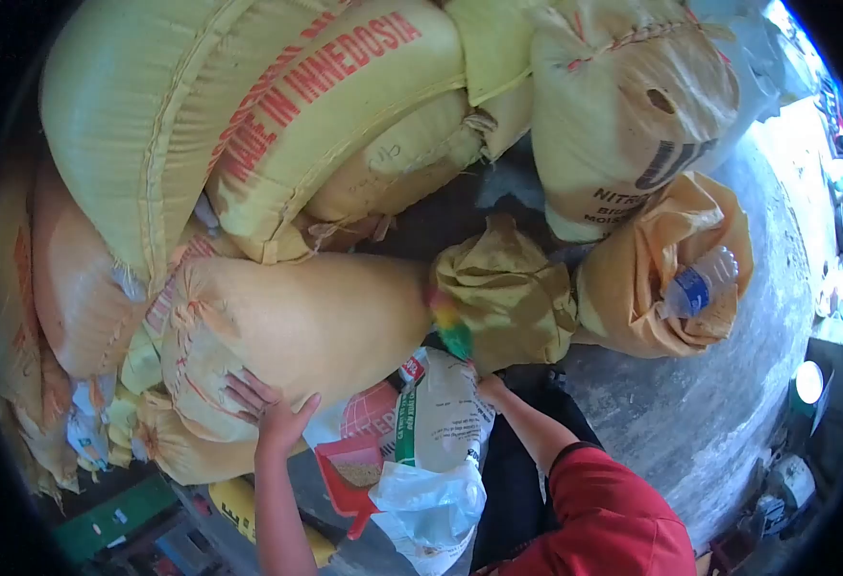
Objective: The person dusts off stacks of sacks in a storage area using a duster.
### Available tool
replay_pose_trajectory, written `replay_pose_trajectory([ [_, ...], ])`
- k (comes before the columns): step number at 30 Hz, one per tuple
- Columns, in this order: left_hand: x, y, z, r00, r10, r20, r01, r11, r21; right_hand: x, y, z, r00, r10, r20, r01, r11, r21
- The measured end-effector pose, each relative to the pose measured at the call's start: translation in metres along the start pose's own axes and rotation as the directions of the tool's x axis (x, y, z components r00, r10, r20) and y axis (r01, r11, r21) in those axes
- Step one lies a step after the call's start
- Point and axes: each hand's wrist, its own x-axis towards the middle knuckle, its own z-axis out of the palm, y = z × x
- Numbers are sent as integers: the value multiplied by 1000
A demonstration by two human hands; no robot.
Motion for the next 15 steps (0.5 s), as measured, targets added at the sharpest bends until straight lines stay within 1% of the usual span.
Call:
replay_pose_trajectory([
  [2,0,-2,1,1000,-14,8,14,1000,-12,-3,17,-14,971,212,110,-223,969,106],
  [3,0,0,-1,1000,4,3,-4,1000,-17,-8,18,-25,972,215,93,-225,968,113],
  [5,-2,3,-4,998,-43,43,45,998,-37,-42,1,-64,999,6,-53,5,981,194],
  [7,-2,3,-3,999,-29,23,30,999,-33,-76,-25,-125,955,-8,-295,38,995,94],
  [8,-2,4,-4,999,-49,19,50,998,-35,-85,-24,-149,864,-68,-498,177,969,174],
  [9,-3,5,-4,998,-69,14,70,997,-39,-91,-17,-172,725,-99,-681,328,920,216],
  [10,-3,5,-5,997,-75,20,76,996,-52,-89,-2,-193,651,-65,-756,434,849,301],
  [11,-3,5,-6,997,-69,15,70,996,-61,-86,14,-209,576,-16,-817,540,757,366],
  [12,-3,5,-5,998,-65,15,66,996,-54,-84,25,-223,569,-23,-822,546,758,357],
  [14,-2,1,-2,998,-67,0,67,997,-44,-73,40,-248,687,144,-712,552,533,641],
  [15,0,3,-2,997,-74,-13,73,995,-73,-55,55,-247,681,114,-723,570,538,621],
])
